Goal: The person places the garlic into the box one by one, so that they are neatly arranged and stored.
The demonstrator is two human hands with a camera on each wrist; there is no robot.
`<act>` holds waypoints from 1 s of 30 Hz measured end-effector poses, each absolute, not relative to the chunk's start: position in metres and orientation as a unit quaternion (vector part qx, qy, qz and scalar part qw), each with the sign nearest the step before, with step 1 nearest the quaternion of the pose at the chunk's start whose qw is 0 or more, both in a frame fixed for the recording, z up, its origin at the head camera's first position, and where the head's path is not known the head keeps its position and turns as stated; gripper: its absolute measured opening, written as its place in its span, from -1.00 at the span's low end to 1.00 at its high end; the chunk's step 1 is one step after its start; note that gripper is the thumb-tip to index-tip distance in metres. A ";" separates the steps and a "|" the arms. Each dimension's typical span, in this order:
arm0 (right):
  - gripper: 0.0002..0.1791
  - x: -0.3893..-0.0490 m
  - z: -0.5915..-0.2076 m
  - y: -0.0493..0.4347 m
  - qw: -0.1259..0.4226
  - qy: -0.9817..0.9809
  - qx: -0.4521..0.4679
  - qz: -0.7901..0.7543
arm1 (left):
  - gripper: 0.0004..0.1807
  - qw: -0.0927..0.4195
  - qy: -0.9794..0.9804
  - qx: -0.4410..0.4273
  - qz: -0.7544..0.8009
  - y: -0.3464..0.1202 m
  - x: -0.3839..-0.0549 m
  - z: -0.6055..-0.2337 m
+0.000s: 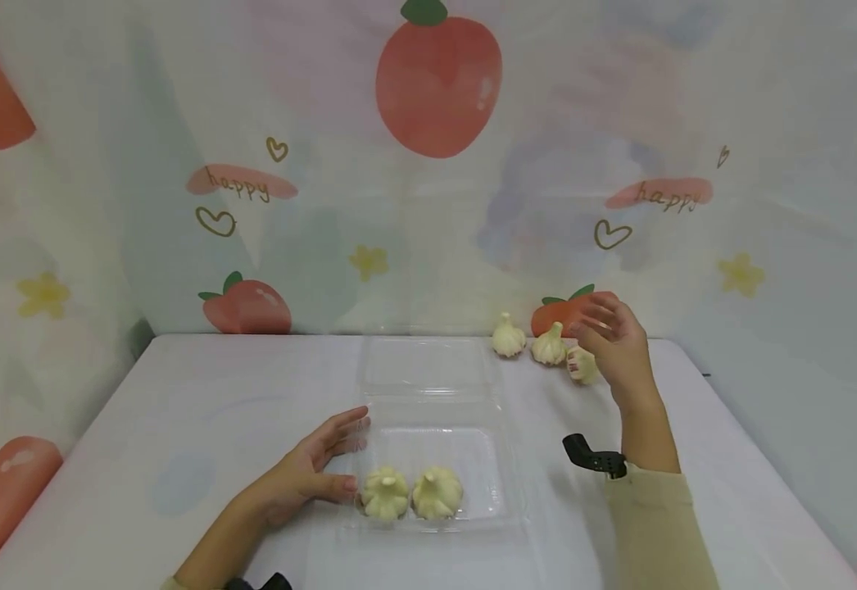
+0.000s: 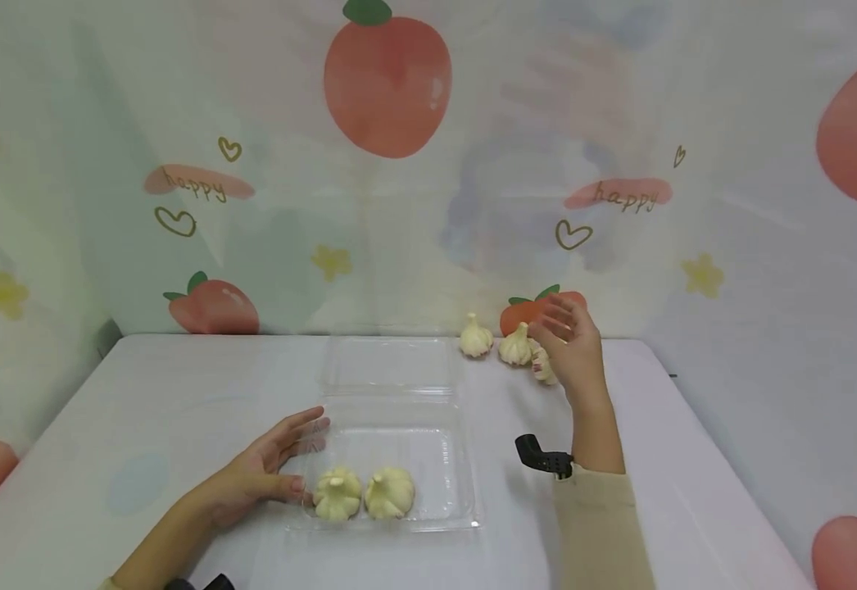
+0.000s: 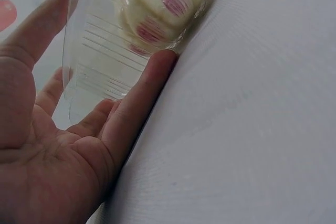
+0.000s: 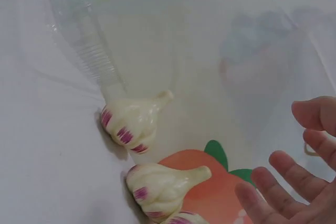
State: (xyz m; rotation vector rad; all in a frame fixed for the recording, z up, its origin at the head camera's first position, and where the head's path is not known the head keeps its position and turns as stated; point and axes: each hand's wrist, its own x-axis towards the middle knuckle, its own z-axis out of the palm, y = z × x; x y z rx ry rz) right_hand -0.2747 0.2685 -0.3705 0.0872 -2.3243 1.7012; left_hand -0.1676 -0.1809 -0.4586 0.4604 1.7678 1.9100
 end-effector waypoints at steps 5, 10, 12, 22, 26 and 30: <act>-0.31 -0.273 -0.378 0.273 0.144 -0.823 -0.012 0.549 | 0.05 0.247 0.647 0.171 0.701 -0.180 -0.169 -0.458; -0.32 -0.272 -0.385 0.281 0.177 -0.843 -0.097 0.499 | 0.06 0.245 0.645 0.171 0.703 -0.178 -0.170 -0.458; -0.31 -0.273 -0.390 0.283 0.179 -0.844 -0.122 0.491 | 0.07 0.245 0.645 0.172 0.703 -0.179 -0.170 -0.459; -0.21 -0.277 -0.405 0.289 0.152 -0.851 -0.149 0.481 | 0.07 0.245 0.645 0.170 0.704 -0.180 -0.168 -0.461; -0.16 -0.279 -0.412 0.293 0.117 -0.856 -0.159 0.477 | 0.07 0.248 0.643 0.170 0.704 -0.180 -0.166 -0.461; -0.14 -0.281 -0.415 0.295 0.088 -0.863 -0.158 0.472 | 0.07 0.246 0.643 0.175 0.704 -0.179 -0.167 -0.460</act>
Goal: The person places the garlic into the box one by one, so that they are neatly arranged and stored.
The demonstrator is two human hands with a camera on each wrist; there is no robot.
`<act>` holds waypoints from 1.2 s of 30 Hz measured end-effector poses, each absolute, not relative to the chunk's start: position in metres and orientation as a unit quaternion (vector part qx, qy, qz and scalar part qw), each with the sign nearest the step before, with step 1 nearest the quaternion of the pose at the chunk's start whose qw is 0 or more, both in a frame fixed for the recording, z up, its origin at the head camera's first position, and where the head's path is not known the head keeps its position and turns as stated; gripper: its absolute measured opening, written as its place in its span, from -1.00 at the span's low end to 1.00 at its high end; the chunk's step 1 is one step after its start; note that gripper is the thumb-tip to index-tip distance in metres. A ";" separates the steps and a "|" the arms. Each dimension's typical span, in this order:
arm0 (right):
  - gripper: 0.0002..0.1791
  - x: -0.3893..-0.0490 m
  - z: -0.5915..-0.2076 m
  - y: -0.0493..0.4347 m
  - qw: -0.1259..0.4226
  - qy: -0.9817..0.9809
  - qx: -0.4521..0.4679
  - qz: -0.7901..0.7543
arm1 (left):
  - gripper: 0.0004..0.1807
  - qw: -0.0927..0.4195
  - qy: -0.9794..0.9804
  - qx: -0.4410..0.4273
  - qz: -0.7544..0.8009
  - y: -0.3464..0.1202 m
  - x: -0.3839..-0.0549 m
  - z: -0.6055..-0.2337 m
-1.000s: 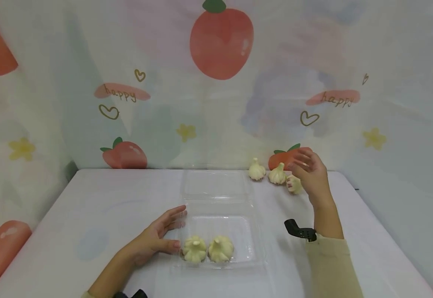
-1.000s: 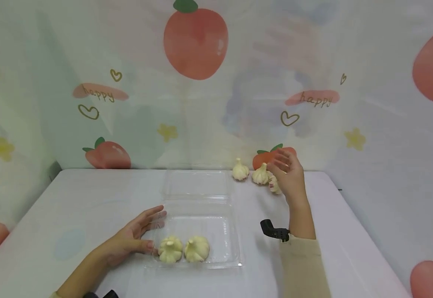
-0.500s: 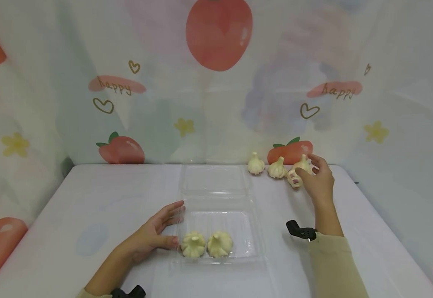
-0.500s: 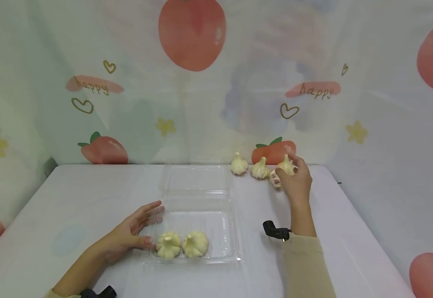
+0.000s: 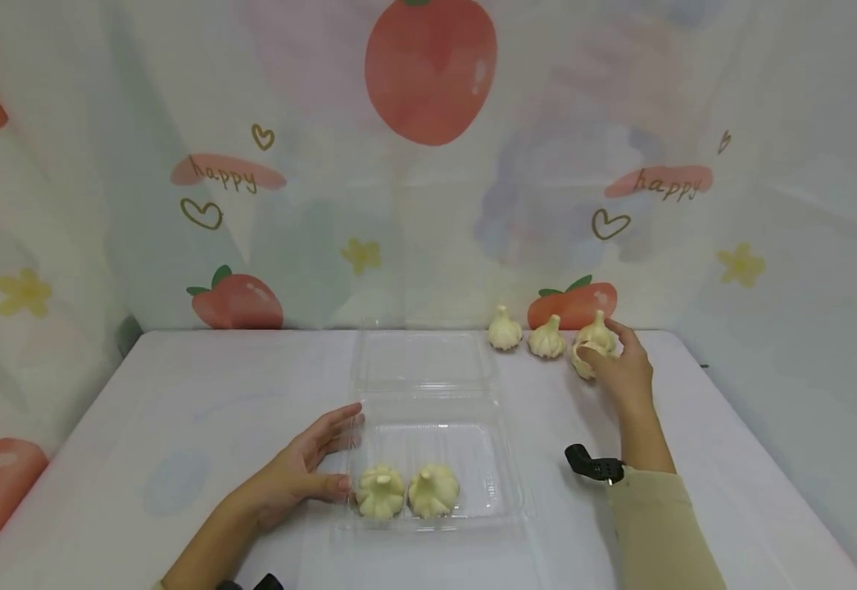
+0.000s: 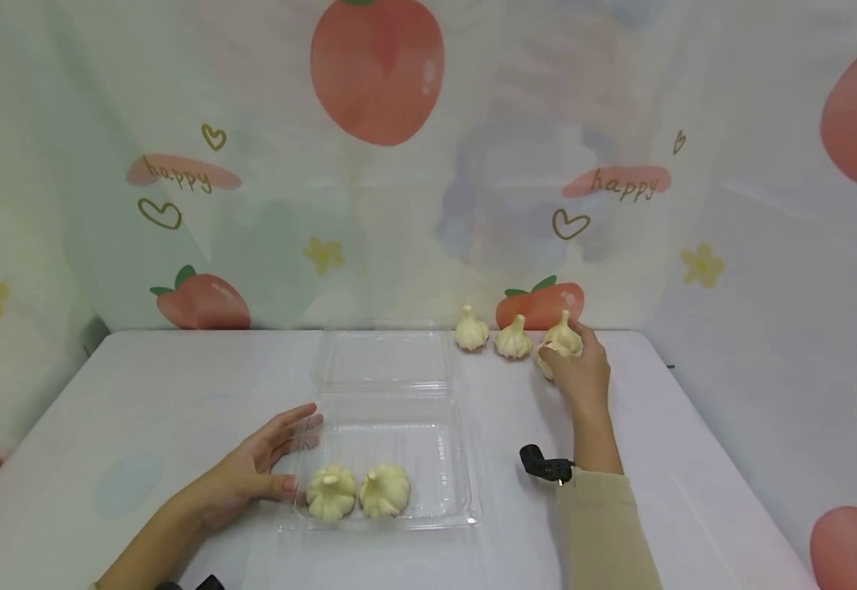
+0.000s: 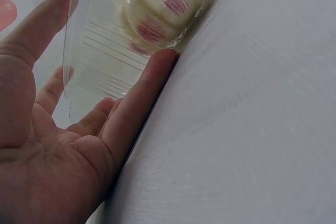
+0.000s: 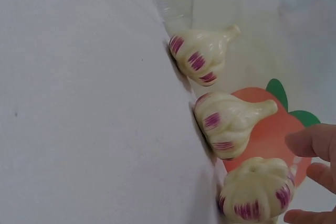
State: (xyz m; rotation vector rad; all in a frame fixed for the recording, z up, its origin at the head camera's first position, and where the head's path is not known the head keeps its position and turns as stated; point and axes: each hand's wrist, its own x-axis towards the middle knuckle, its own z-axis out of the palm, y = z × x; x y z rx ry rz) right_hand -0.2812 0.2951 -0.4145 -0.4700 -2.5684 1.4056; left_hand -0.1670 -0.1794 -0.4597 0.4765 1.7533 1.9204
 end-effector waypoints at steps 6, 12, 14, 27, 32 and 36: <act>-0.12 -0.281 -0.416 0.295 0.055 -0.875 -0.146 0.458 | 0.07 0.246 0.646 0.173 0.701 -0.180 -0.167 -0.459; -0.11 -0.281 -0.418 0.300 0.049 -0.881 -0.139 0.449 | 0.07 0.245 0.648 0.176 0.700 -0.178 -0.168 -0.457; -0.11 -0.282 -0.420 0.301 0.049 -0.881 -0.136 0.450 | 0.07 0.247 0.647 0.174 0.700 -0.178 -0.168 -0.456; -0.09 -0.280 -0.422 0.303 0.042 -0.881 -0.128 0.453 | 0.05 0.246 0.650 0.172 0.698 -0.181 -0.166 -0.457; -0.07 -0.278 -0.419 0.300 0.028 -0.876 -0.137 0.461 | 0.06 0.247 0.646 0.176 0.701 -0.181 -0.167 -0.459; -0.09 -0.278 -0.416 0.298 0.024 -0.877 -0.132 0.462 | 0.06 0.247 0.647 0.177 0.700 -0.180 -0.167 -0.459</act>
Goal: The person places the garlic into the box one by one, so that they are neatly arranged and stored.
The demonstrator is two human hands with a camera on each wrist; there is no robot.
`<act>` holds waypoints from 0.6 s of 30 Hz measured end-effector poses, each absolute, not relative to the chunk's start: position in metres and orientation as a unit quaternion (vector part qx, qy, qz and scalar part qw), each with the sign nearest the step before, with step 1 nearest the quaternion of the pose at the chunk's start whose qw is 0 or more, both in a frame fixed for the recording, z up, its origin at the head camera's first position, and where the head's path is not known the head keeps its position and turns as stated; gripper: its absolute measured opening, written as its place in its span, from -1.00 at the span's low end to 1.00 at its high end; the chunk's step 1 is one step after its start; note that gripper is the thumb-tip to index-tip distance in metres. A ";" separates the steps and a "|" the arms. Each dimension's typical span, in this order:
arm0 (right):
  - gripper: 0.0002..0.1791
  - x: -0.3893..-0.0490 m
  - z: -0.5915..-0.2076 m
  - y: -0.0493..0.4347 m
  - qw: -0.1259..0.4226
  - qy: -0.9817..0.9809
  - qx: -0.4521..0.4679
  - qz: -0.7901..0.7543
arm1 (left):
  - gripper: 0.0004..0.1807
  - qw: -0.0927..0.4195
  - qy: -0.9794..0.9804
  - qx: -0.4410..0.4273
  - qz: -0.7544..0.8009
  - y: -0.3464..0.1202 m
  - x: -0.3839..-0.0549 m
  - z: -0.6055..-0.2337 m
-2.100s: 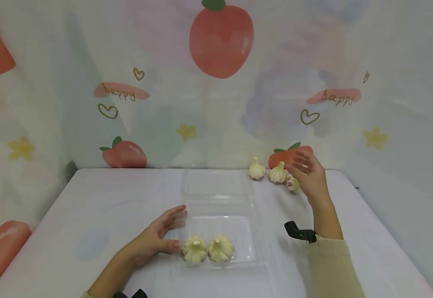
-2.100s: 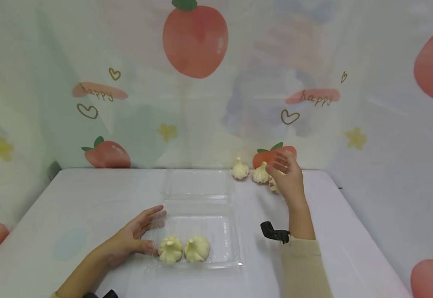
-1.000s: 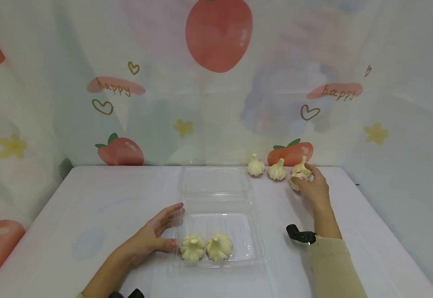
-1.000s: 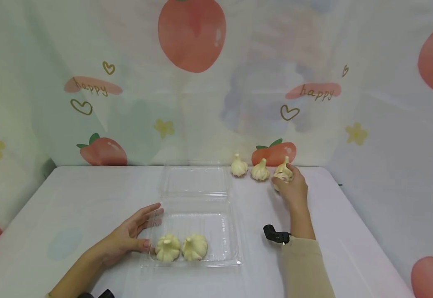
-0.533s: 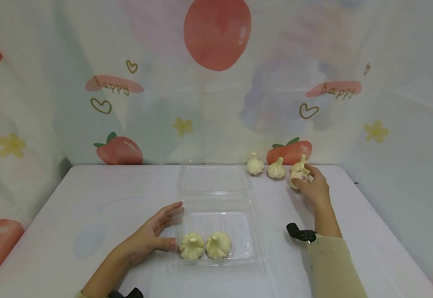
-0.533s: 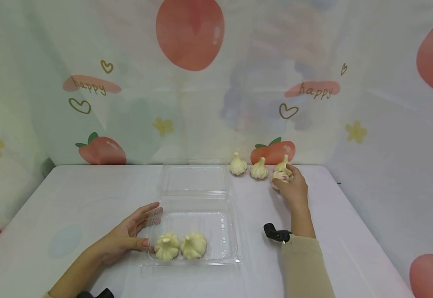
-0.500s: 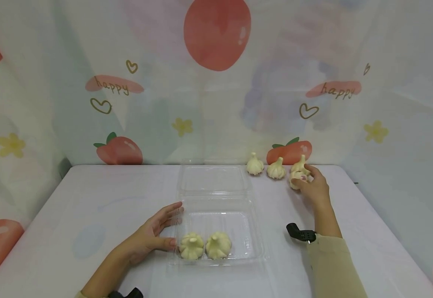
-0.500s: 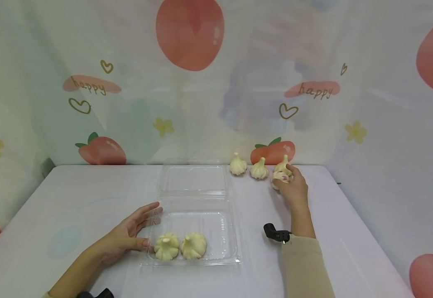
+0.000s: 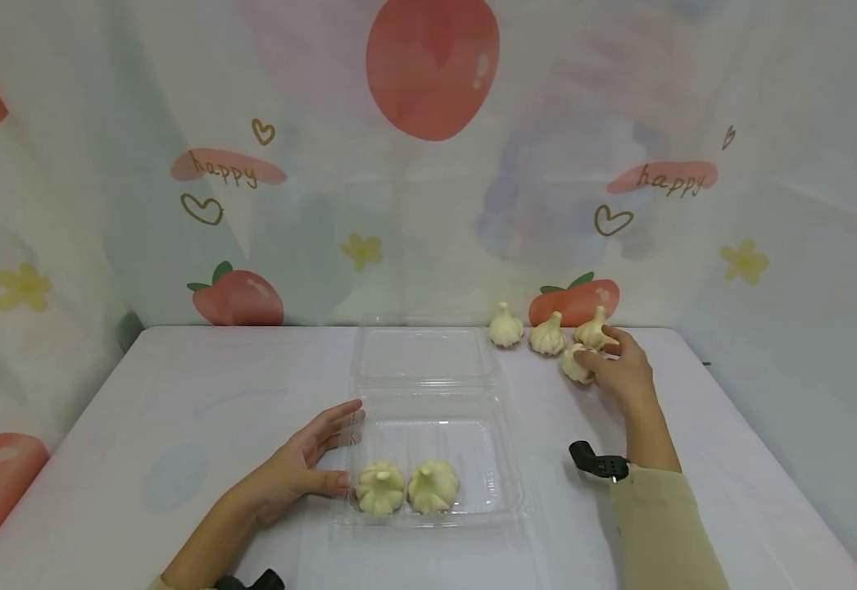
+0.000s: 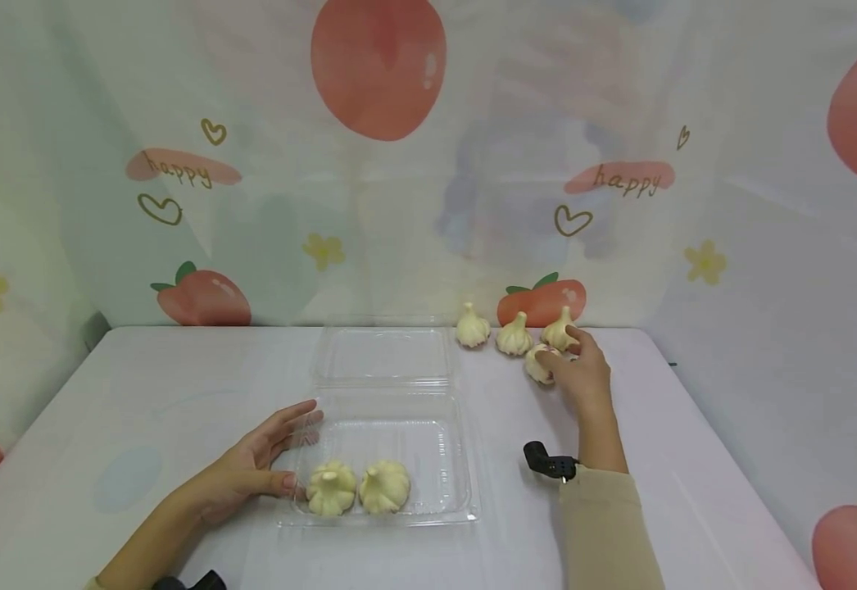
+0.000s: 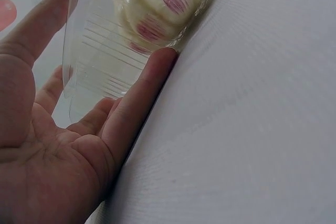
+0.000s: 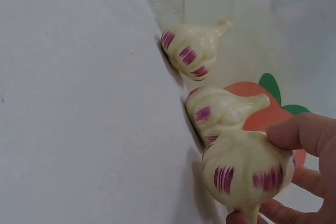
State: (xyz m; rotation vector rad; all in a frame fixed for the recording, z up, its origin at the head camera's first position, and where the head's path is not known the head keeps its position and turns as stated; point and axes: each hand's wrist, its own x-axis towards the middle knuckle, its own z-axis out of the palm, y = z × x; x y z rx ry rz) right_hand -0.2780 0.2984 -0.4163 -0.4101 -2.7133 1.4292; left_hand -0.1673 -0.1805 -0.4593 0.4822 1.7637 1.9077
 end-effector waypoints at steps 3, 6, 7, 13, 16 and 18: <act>-0.14 -0.278 -0.414 0.298 0.024 -0.886 -0.127 0.446 | 0.05 0.248 0.648 0.177 0.699 -0.180 -0.167 -0.459; -0.19 -0.277 -0.411 0.296 0.012 -0.896 -0.125 0.426 | 0.06 0.248 0.648 0.176 0.698 -0.180 -0.167 -0.458; -0.22 -0.277 -0.410 0.296 0.006 -0.899 -0.126 0.420 | 0.06 0.248 0.649 0.176 0.698 -0.180 -0.167 -0.458; -0.28 -0.275 -0.407 0.294 -0.034 -0.912 -0.103 0.396 | 0.06 0.247 0.649 0.175 0.698 -0.180 -0.167 -0.458; -0.28 -0.273 -0.405 0.293 -0.054 -0.909 -0.098 0.402 | 0.05 0.247 0.650 0.174 0.697 -0.180 -0.167 -0.458; -0.34 -0.272 -0.403 0.293 -0.070 -0.902 -0.099 0.415 | 0.05 0.247 0.652 0.172 0.696 -0.180 -0.167 -0.457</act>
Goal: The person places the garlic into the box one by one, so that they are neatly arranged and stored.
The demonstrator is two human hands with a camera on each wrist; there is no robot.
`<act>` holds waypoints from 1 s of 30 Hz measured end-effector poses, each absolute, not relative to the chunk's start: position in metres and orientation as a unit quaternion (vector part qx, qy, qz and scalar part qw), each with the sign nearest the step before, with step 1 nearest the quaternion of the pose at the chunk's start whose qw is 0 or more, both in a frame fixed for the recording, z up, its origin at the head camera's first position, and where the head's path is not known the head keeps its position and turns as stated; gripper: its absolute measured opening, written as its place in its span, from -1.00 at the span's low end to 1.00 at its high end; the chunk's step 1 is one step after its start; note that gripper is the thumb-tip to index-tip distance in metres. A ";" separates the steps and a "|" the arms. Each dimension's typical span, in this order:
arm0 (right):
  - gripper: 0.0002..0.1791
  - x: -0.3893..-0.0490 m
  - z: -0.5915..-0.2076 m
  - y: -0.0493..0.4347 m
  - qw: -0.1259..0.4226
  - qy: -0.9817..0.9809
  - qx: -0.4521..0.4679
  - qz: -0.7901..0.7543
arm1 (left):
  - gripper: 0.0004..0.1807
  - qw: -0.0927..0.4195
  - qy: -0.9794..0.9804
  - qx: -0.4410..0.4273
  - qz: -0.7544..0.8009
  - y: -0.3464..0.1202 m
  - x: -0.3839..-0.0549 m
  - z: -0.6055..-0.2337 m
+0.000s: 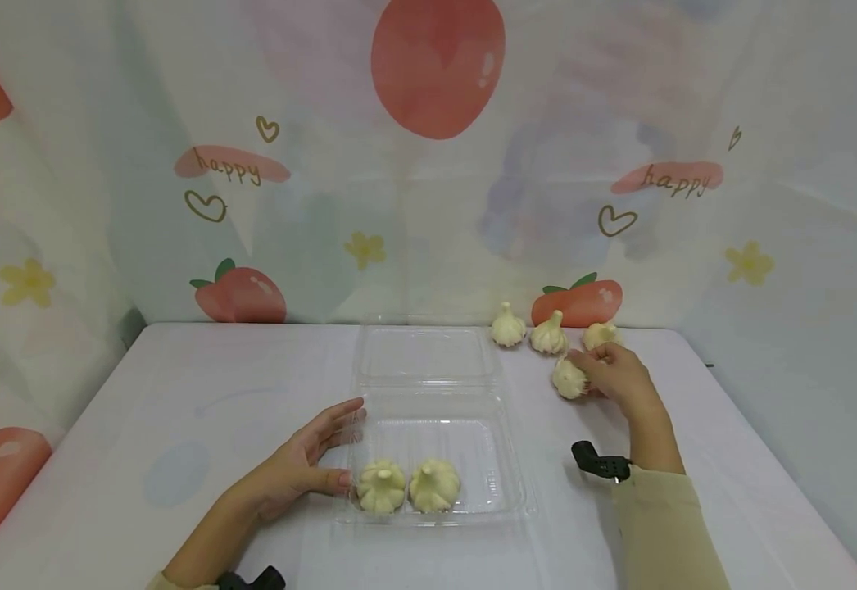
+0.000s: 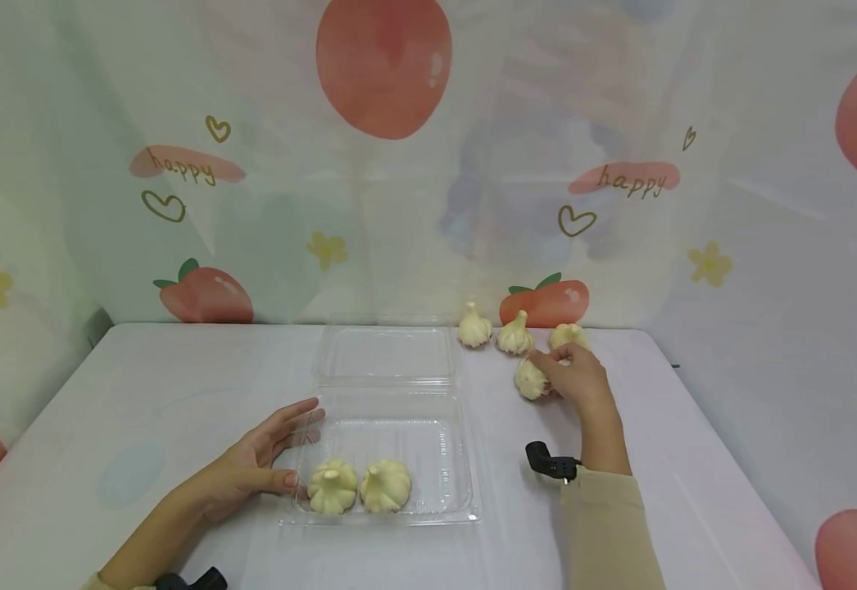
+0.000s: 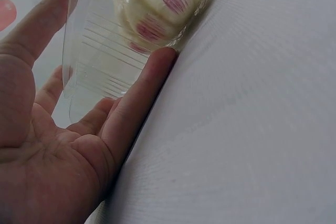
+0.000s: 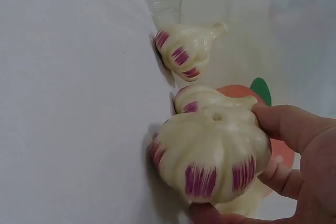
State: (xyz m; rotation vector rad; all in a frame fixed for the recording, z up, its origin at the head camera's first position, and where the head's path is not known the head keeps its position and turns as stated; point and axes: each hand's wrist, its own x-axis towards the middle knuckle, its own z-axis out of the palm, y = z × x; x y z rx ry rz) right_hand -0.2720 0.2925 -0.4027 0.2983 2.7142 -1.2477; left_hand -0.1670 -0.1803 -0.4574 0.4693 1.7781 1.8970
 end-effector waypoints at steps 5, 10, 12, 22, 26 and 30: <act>-0.33 -0.268 -0.395 0.288 0.124 0.887 0.079 -0.437 | 0.04 0.249 0.655 0.170 0.693 -0.180 -0.168 -0.456; 0.07 -0.265 -0.388 0.284 0.181 0.884 0.044 -0.429 | 0.04 0.246 0.657 0.171 0.692 -0.180 -0.168 -0.456; 0.15 -0.263 -0.386 0.282 0.192 0.886 0.038 -0.420 | 0.04 0.245 0.658 0.172 0.691 -0.180 -0.168 -0.456; 0.11 -0.266 -0.386 0.275 0.127 0.893 -0.038 -0.430 | 0.04 0.243 0.658 0.170 0.692 -0.181 -0.166 -0.456; 0.06 -0.264 -0.383 0.273 0.111 0.895 -0.048 -0.430 | 0.04 0.244 0.662 0.167 0.689 -0.182 -0.167 -0.457; 0.01 -0.262 -0.377 0.269 0.110 0.886 -0.056 -0.446 | 0.04 0.241 0.663 0.172 0.687 -0.182 -0.169 -0.457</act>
